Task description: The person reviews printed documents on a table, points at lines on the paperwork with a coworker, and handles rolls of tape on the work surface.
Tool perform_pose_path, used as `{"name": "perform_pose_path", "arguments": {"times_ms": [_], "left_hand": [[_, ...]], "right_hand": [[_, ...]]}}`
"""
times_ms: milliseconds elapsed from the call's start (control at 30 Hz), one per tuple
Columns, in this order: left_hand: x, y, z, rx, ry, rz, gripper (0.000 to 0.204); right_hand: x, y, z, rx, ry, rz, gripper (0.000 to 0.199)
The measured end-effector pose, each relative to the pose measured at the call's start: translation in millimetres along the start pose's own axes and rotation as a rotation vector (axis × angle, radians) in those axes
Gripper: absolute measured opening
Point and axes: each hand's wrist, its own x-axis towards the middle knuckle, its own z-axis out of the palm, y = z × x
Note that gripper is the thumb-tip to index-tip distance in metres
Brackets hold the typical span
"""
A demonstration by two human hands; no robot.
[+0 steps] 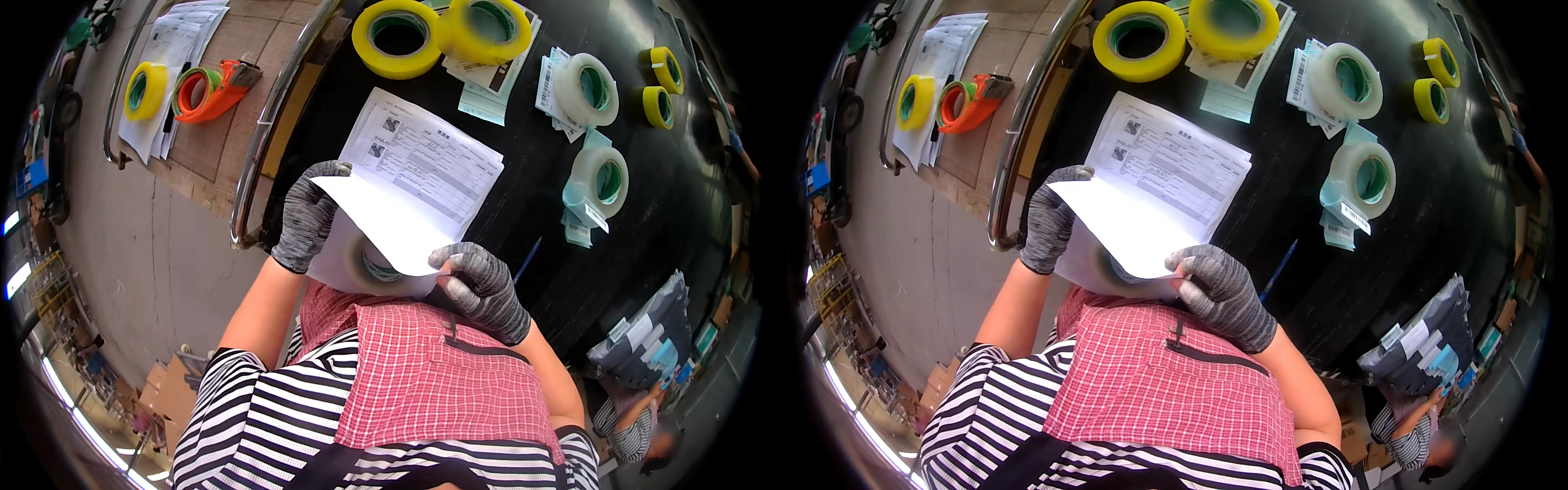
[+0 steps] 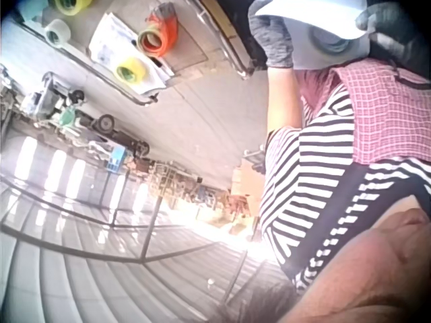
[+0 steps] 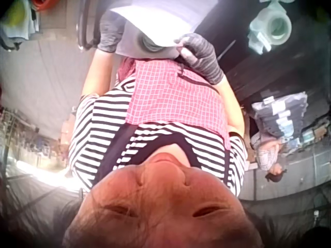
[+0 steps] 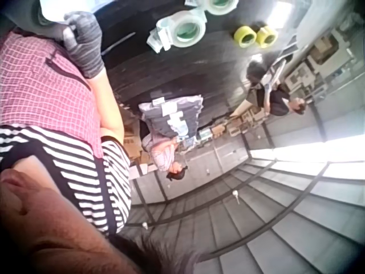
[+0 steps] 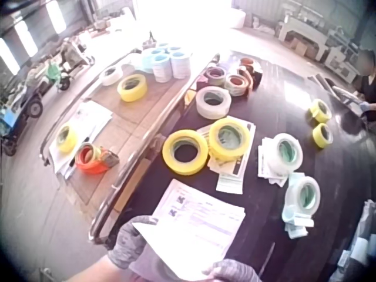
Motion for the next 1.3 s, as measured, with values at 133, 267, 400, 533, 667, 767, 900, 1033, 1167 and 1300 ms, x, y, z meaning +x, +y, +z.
{"name": "perform_pose_path", "arguments": {"times_ms": [133, 267, 400, 533, 667, 767, 900, 1033, 1167, 1300], "left_hand": [[-1.1, -4.5, -1.5, -0.014, 0.013, -0.006, 0.023], [0.5, -7.0, -1.0, -0.054, 0.010, 0.010, 0.028], [1.1, -8.2, 2.3, -0.043, 0.021, 0.009, 0.025], [3.2, -12.1, 5.8, -0.103, 0.027, -0.027, 0.027], [5.6, -8.1, 9.0, -0.036, 0.021, 0.000, 0.027], [5.8, -7.9, 9.4, 0.014, 0.009, 0.031, 0.027], [4.6, -13.4, 8.8, -0.013, 0.019, 0.021, 0.026], [4.9, -23.0, 6.3, -0.036, 0.032, 0.010, 0.025], [4.7, -26.1, 4.3, -0.016, 0.033, -0.023, 0.027], [4.9, -25.0, 8.9, -0.021, 0.047, 0.044, 0.022]], "right_hand": [[1.1, -1.4, -0.3, -0.012, 0.001, 0.055, 0.011], [2.1, -1.4, 1.2, 0.022, 0.018, 0.048, 0.011], [2.5, -1.3, 0.1, 0.035, 0.016, 0.073, 0.010], [1.6, 2.9, -1.1, 0.000, -0.005, 0.047, 0.011], [2.3, 2.0, -1.3, 0.007, 0.023, 0.054, 0.010], [4.2, -0.1, -1.3, 0.008, 0.023, 0.069, 0.010], [6.1, -3.0, -2.3, -0.008, 0.010, 0.048, 0.019], [8.0, -3.1, -3.8, 0.035, 0.041, 0.092, 0.024], [13.1, 6.4, -2.7, -0.031, 0.130, 0.094, 0.022], [27.9, 6.0, 0.7, -0.230, 0.226, 0.141, 0.026]]}}
